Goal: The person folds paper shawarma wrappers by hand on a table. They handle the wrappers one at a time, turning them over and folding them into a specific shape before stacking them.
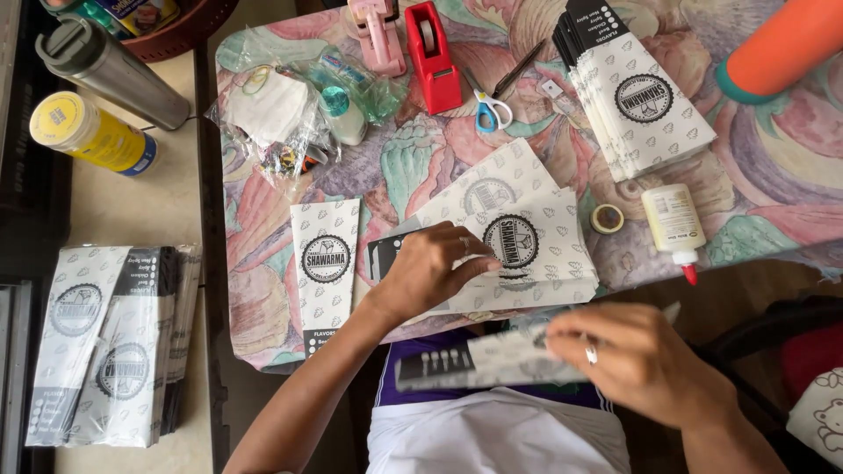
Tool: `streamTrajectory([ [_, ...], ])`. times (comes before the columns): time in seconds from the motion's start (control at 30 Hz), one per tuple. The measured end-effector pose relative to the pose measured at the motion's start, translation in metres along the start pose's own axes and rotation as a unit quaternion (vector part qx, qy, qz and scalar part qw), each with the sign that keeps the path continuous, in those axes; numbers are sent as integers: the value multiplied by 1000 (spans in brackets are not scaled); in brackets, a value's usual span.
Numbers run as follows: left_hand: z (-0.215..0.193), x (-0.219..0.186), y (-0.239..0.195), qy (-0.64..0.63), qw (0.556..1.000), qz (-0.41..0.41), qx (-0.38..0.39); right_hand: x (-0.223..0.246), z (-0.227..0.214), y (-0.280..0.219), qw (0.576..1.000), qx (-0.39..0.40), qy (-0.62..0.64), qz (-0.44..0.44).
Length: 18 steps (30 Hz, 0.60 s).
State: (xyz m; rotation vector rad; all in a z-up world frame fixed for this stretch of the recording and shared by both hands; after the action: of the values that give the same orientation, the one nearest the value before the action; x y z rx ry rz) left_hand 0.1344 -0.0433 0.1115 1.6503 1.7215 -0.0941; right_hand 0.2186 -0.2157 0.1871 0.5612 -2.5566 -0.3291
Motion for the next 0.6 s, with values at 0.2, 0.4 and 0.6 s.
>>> streamTrajectory([
  [0.2,23,-31,-12,-58,957,-84,273,-40,17,17,999,31,4,43],
  [0.4,44,-2,-29,-35,967,-177,179,-41,18,25,997,31,-61,29],
  [0.6,40,11,-23,-172,944,-246,139,-24,11,31,994,-22,-105,-27],
])
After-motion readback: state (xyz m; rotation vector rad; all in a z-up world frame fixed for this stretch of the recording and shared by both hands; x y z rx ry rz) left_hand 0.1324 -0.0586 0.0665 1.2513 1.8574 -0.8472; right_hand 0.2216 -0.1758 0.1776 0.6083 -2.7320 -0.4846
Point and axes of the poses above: each hand's wrist, its own y-axis towards the middle knuckle, its own z-axis out of the palm, x = y × z, the point moved 7 cm from there along y, towards the middle knuckle, and after that the axes turned 6 degrees about x, right-handed, at the moved point
